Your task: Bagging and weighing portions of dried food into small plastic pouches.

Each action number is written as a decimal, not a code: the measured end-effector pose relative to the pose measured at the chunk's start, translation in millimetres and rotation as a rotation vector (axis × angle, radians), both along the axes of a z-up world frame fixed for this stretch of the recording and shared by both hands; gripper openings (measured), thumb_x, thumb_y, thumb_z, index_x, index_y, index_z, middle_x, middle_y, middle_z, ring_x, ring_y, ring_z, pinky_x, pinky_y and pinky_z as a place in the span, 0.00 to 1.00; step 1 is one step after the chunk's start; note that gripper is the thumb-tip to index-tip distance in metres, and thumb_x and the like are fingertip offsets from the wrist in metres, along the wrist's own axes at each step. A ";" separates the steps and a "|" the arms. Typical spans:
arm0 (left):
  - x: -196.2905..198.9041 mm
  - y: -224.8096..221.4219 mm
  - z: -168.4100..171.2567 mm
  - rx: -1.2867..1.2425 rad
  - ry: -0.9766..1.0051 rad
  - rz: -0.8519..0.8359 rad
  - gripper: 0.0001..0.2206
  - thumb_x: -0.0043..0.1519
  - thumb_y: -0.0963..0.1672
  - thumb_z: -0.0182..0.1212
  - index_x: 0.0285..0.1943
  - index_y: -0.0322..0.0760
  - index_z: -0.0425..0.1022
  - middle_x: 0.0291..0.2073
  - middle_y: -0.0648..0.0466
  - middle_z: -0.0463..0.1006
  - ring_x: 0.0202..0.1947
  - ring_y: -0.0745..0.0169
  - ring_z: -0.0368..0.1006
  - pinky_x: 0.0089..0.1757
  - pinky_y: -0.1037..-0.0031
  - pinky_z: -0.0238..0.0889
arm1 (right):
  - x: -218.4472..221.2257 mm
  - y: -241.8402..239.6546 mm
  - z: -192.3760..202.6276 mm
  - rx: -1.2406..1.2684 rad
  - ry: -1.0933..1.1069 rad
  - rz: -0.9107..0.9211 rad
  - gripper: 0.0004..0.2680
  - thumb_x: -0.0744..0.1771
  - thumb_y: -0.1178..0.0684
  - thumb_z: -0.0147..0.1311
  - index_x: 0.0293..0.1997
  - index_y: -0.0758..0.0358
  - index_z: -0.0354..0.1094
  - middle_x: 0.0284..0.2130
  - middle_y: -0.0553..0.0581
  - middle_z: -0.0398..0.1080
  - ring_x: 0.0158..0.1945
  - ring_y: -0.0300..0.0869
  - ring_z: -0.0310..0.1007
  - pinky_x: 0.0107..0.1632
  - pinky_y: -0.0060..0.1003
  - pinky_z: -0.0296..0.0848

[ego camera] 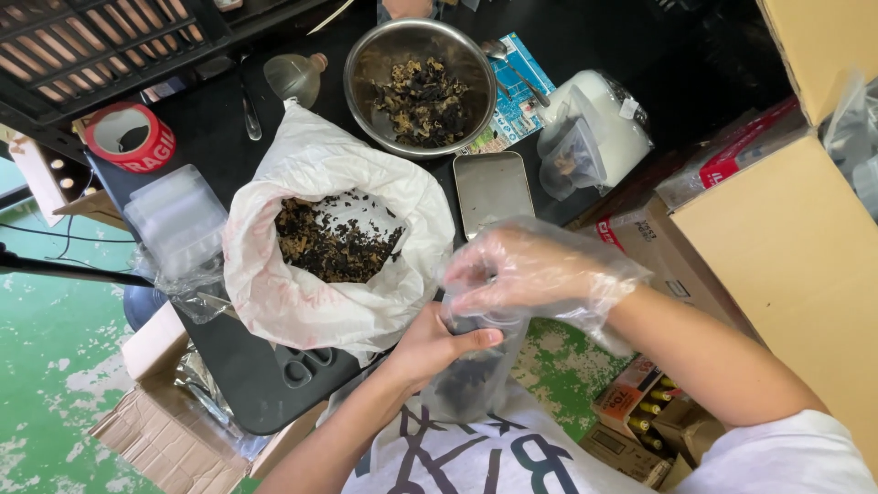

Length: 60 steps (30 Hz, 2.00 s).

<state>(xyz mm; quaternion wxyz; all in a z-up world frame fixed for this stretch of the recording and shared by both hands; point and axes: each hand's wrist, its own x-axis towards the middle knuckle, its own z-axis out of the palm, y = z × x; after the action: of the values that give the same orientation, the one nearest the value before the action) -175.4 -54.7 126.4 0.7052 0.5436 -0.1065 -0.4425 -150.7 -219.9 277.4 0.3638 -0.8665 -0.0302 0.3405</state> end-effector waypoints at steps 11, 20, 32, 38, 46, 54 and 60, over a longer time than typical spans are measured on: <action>15.1 -1.5 -2.1 -0.004 -0.041 -0.002 0.11 0.53 0.42 0.76 0.38 0.28 0.84 0.26 0.51 0.81 0.31 0.69 0.72 0.34 0.76 0.67 | 16.8 7.8 -33.1 -0.241 -0.146 0.236 0.09 0.63 0.48 0.55 0.25 0.58 0.78 0.20 0.56 0.75 0.28 0.46 0.76 0.33 0.39 0.73; 19.0 9.2 -20.0 -0.031 -0.095 0.066 0.24 0.35 0.42 0.87 0.40 0.27 0.84 0.31 0.48 0.83 0.36 0.66 0.70 0.40 0.69 0.69 | 23.0 -25.7 -2.8 -0.022 0.040 0.160 0.05 0.64 0.54 0.61 0.39 0.58 0.81 0.54 0.60 0.76 0.59 0.57 0.74 0.60 0.56 0.73; 18.6 -1.2 -27.5 0.194 -0.102 0.029 0.20 0.37 0.45 0.86 0.31 0.30 0.82 0.22 0.51 0.76 0.29 0.61 0.69 0.32 0.73 0.60 | 26.2 -24.5 -40.5 0.055 0.053 0.415 0.06 0.63 0.53 0.62 0.26 0.61 0.79 0.56 0.58 0.74 0.52 0.57 0.76 0.48 0.52 0.77; 18.0 7.4 -36.3 0.119 -0.089 -0.003 0.21 0.37 0.45 0.87 0.35 0.31 0.83 0.25 0.51 0.80 0.33 0.64 0.70 0.36 0.72 0.63 | 34.3 -29.6 -20.0 0.144 0.040 0.420 0.06 0.63 0.56 0.57 0.28 0.63 0.80 0.53 0.63 0.75 0.52 0.58 0.76 0.46 0.44 0.79; 16.5 7.4 -53.2 0.106 -0.119 -0.048 0.20 0.38 0.45 0.86 0.33 0.32 0.82 0.26 0.53 0.79 0.34 0.64 0.69 0.37 0.71 0.63 | 29.7 -4.3 -31.3 -0.110 -0.015 0.468 0.04 0.64 0.59 0.58 0.30 0.67 0.78 0.41 0.63 0.76 0.44 0.55 0.79 0.45 0.46 0.80; 11.1 4.1 -39.3 0.077 -0.078 -0.035 0.18 0.41 0.46 0.85 0.33 0.32 0.83 0.26 0.50 0.82 0.33 0.65 0.74 0.37 0.72 0.66 | 21.3 -17.9 -48.7 0.116 0.061 0.445 0.02 0.62 0.58 0.61 0.30 0.64 0.77 0.44 0.61 0.78 0.43 0.51 0.78 0.44 0.42 0.80; 15.5 9.0 -28.7 0.053 -0.065 0.008 0.11 0.49 0.44 0.81 0.32 0.31 0.84 0.23 0.51 0.82 0.27 0.68 0.72 0.32 0.74 0.66 | 34.6 -16.3 -27.3 0.097 -0.006 0.403 0.03 0.62 0.58 0.61 0.34 0.59 0.81 0.37 0.59 0.79 0.43 0.53 0.81 0.50 0.48 0.78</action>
<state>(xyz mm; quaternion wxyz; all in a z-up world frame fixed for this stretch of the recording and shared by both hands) -160.0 -45.7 97.7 0.6884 0.5766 -0.1154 -0.4246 -116.2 -236.2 250.1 0.3295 -0.8253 -0.2207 0.4020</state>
